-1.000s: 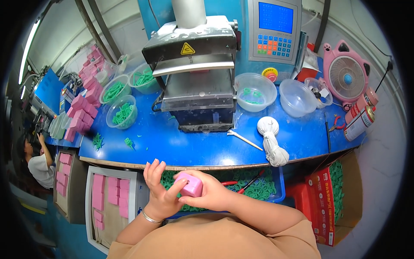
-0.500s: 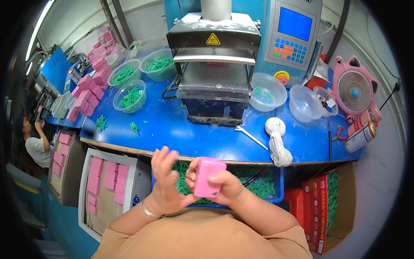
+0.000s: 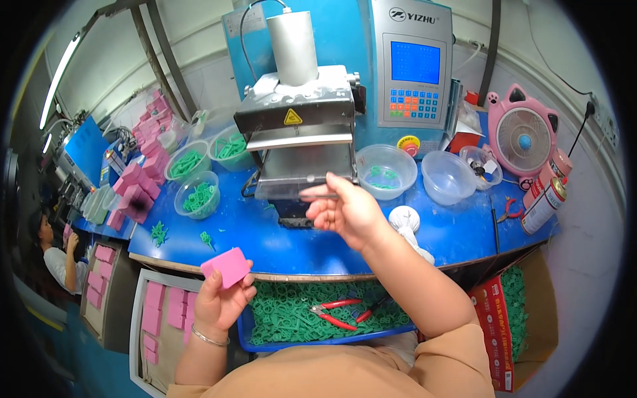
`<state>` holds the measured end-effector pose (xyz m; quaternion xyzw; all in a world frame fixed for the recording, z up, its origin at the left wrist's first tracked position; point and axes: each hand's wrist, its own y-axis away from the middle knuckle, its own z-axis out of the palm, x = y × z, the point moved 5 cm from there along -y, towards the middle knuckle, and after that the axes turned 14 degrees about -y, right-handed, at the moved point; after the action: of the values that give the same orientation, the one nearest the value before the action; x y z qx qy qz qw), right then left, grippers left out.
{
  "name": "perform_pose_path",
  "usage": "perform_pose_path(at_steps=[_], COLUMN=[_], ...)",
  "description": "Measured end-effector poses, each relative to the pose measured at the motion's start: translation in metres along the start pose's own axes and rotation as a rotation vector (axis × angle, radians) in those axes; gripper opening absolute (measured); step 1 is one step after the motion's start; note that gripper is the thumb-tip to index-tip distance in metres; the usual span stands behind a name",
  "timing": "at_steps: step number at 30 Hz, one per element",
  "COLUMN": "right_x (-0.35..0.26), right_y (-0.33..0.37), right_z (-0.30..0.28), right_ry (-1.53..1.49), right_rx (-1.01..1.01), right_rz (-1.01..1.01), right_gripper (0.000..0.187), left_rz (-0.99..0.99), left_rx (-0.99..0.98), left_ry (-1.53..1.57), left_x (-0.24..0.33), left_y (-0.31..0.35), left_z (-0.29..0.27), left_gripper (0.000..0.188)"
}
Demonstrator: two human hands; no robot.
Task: The recorder assembles small green plastic components into silicone molds and uses a wax injection machine to fill them.
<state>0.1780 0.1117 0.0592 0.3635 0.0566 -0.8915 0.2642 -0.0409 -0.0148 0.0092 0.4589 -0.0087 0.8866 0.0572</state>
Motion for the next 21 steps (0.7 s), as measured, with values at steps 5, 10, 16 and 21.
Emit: perform_pose_path(at_steps=[5,10,16,21], right_x=[0.049,0.081,0.108,0.109], right_y=[0.056,0.087,0.098,0.099], right_z=[0.012,0.003,-0.003,-0.015], right_ry=[0.039,-0.173,0.128,0.121], right_rx=[-0.195,-0.411,-0.297,-0.225], right_rz=[0.03,0.452,0.599,0.628], right_gripper=[0.044,0.069,0.065,0.066], left_rz=[0.232,0.831,0.742,0.463], left_rx=[0.198,0.308,-0.142,-0.237], left_ry=[-0.31,-1.494,-1.797,-1.658], left_x=[0.026,0.06,0.036,0.024], left_y=[0.006,0.009,-0.025,-0.044], left_z=[-0.007,0.041,0.074,0.053], left_gripper=[0.066,0.094,0.1,0.098])
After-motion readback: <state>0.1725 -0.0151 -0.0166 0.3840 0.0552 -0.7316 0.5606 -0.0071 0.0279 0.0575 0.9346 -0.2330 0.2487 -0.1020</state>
